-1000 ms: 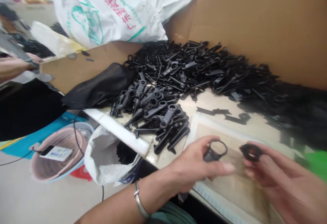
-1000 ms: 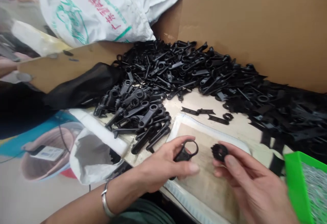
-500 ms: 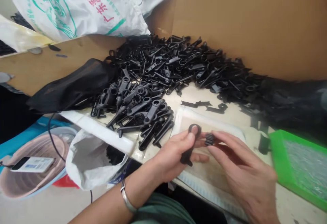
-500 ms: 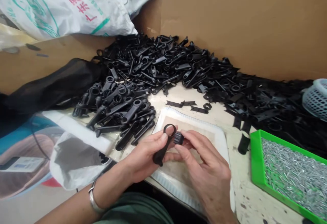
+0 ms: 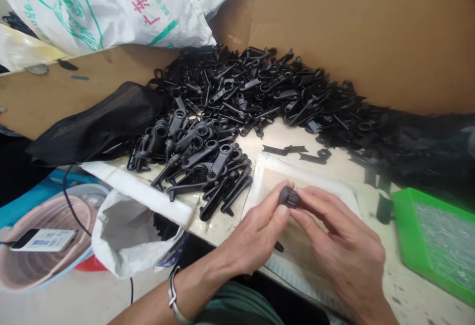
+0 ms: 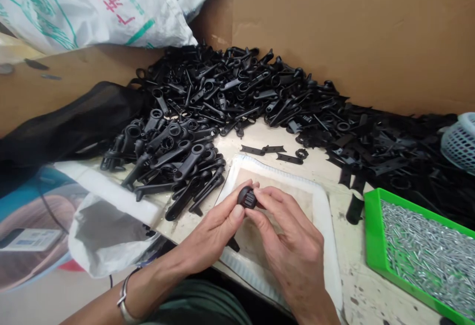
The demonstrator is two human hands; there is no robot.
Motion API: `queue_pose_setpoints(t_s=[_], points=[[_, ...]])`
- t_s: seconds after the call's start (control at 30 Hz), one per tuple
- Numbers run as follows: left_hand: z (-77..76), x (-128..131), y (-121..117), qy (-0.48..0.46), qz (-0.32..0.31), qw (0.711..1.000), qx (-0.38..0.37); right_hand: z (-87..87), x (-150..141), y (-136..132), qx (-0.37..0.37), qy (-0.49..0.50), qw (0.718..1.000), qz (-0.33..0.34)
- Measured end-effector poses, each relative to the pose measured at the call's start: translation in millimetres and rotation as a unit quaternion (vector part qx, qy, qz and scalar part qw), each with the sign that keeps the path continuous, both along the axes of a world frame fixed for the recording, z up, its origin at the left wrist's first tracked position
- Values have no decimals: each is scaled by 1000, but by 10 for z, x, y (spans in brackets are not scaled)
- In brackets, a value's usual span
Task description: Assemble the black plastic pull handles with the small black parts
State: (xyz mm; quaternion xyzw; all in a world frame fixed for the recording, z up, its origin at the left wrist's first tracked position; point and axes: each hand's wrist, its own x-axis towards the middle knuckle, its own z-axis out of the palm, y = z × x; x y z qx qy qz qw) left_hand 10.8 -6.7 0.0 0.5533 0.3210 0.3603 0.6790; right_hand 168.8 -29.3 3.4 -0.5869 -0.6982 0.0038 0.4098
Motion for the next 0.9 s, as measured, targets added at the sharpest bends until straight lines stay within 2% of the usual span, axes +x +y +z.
queue_pose_setpoints(t_s=[0.13, 0.2, 0.27, 0.37, 0.43, 0.53, 0.63, 0.7, 0.77, 0.9], points=[[76, -52, 6, 81, -16, 992, 93, -17, 0, -46, 41, -13, 999, 11], [104, -72, 23, 114, -32, 987, 113, -30, 7, -67, 70, -17, 997, 26], [117, -94, 42, 154, -48, 981, 109, -40, 40, -87, 59, -10, 997, 44], [124, -129, 42, 217, -49, 971, 88, -36, 143, -97, -31, 36, 993, 104], [142, -148, 17, 233, -42, 968, 88, -15, 218, -81, -96, 112, 981, 128], [200, -159, -37, 216, -70, 969, 98, 31, 259, -53, -203, 230, 940, 152], [248, -153, -62, 218, -116, 965, 89, 60, 180, -61, -299, 264, 896, 195], [249, -149, -51, 244, -116, 959, 81, 72, 91, -70, -305, 262, 903, 153], [228, -151, -24, 269, -87, 954, 96, 95, 2, -58, -270, 243, 927, 97], [160, -166, 29, 253, 43, 941, 219, 188, -135, 33, -164, 176, 966, 93]])
